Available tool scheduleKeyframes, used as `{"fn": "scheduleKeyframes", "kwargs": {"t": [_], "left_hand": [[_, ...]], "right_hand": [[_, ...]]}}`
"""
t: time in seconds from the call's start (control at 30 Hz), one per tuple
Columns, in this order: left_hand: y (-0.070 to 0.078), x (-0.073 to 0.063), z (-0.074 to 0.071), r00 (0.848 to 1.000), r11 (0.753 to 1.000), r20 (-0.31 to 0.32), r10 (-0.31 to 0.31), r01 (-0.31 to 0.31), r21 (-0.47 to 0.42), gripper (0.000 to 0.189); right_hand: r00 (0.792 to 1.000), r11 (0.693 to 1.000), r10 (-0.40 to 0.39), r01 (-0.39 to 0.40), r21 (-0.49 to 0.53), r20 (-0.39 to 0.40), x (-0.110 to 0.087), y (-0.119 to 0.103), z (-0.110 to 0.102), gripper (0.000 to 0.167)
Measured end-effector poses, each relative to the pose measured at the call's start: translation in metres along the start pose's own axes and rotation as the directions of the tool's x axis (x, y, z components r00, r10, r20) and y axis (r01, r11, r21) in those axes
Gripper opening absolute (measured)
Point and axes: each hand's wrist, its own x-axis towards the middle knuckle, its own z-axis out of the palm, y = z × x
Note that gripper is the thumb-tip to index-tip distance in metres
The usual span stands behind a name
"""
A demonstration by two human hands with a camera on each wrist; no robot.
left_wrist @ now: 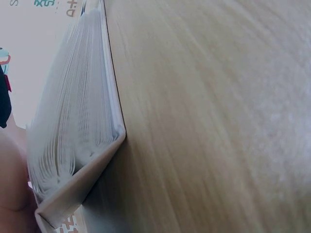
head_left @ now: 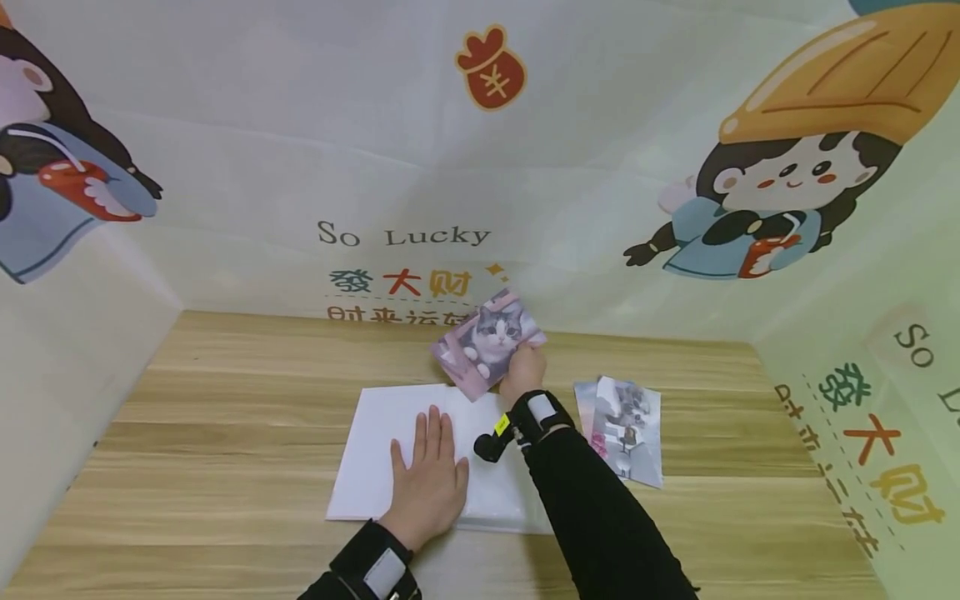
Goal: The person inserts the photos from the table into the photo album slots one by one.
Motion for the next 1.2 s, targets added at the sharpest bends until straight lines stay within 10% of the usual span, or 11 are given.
{"fn": "scheduleKeyframes", "kwargs": {"t": [0.13, 0.37, 0.67, 0.87, 1.2], "left_hand": [[-0.001, 0.001, 0.002, 1.000, 1.000, 0.003, 0.003, -0.003, 0.007, 0.064], [-0.002, 0.002, 0.001, 1.000, 1.000, -0.003, 0.003, -0.003, -0.008, 0.066], [-0.002, 0.002, 0.002, 1.000, 0.999, -0.008, 0.002, -0.002, -0.032, 0.066], [-0.001, 0.001, 0.002, 1.000, 0.999, 0.002, 0.001, -0.001, -0.037, 0.066], [0.001, 0.001, 0.003, 1.000, 0.999, -0.010, 0.009, -0.009, -0.044, 0.067]], "right_hand": [[0.995, 0.991, -0.074, 0.080, -0.103, 0.060, -0.002, -0.005, -0.007, 0.035], [0.955, 0.929, -0.165, 0.235, -0.287, 0.247, -0.096, -0.082, -0.020, 0.036], [0.863, 0.786, -0.117, 0.383, -0.486, 0.491, -0.099, -0.094, -0.035, 0.050], [0.819, 0.660, -0.175, 0.510, -0.552, 0.547, -0.088, -0.100, -0.047, 0.022], [0.754, 0.611, -0.219, 0.601, -0.515, 0.620, -0.089, -0.110, -0.051, 0.027]]}}
